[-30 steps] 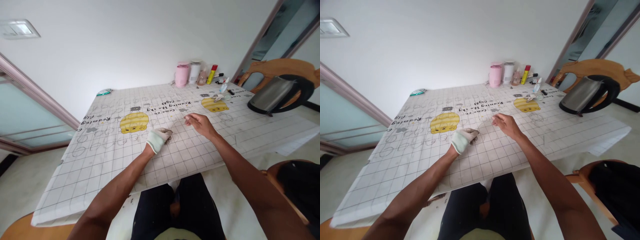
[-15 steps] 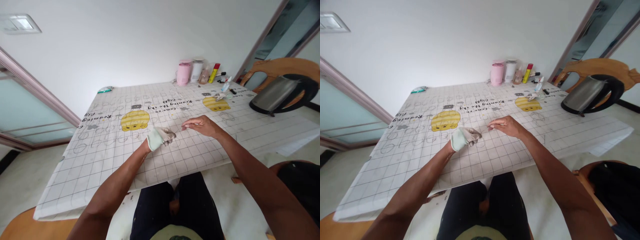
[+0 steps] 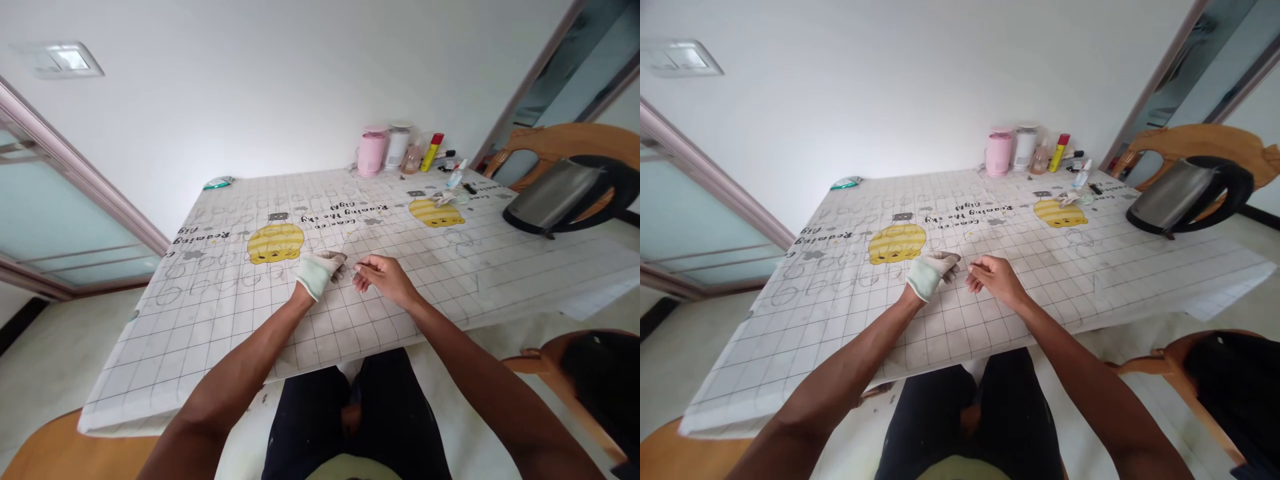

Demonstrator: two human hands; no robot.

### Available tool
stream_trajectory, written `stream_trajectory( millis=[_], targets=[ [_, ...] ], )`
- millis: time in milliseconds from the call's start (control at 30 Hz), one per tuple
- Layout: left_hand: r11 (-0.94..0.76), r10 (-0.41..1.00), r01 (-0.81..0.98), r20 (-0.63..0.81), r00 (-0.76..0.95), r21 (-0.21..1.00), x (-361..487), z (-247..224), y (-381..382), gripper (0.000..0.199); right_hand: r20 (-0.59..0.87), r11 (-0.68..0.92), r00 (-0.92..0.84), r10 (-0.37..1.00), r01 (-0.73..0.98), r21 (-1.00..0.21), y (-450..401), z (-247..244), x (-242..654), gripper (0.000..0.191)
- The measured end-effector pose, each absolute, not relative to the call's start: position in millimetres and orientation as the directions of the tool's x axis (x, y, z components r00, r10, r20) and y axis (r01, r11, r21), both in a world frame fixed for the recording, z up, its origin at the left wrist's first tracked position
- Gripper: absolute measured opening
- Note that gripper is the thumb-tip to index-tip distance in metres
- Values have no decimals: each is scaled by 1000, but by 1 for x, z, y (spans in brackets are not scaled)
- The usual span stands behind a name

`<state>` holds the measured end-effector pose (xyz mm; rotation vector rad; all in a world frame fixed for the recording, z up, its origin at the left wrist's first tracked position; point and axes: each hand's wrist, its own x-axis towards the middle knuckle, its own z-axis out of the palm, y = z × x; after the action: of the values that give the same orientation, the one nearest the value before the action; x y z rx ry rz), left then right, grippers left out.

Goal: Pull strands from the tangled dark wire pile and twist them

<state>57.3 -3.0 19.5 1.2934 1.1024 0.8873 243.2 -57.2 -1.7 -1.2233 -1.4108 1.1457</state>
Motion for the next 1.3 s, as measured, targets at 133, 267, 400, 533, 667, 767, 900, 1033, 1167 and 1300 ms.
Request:
stream_trajectory(
  millis=[133,267,400,533,667,767,900,1033,1167,1300],
  targets=[
    [143,945,134,-176,277,981,60,19,-3,15,82,77,51,995,99,-992,-53,-3,233,36],
    [147,928,121,-179,328,982,58,18,-2,15,120,103,157,980,110,-989,-51,-4,233,29],
    [116,945,80,-135,297,990,51,20,-1,23,139,94,233,962,196,-976,-50,-5,237,24],
    [22,974,276,-82,211,961,52,20,-7,32,139,57,272,952,290,-955,-47,-5,245,20],
    [-440,843,497,153,515,748,69,8,-38,28,120,12,268,956,373,-928,-44,-7,249,15],
    [-760,595,457,209,776,462,84,-1,-64,35,88,-26,248,965,422,-906,-41,-10,246,12],
    [-832,511,464,95,854,305,91,-4,-78,48,57,-53,205,977,493,-868,-32,-14,239,8],
    [-797,552,507,53,832,329,89,-2,-72,47,7,-107,203,979,545,-831,-17,-15,234,8],
    [-798,516,485,-11,857,357,89,1,-69,42,-7,-136,207,978,614,-777,0,-17,234,9],
    [-795,510,481,-23,860,370,89,2,-69,41,37,-100,174,984,711,-696,13,-18,234,13]
  ],
)
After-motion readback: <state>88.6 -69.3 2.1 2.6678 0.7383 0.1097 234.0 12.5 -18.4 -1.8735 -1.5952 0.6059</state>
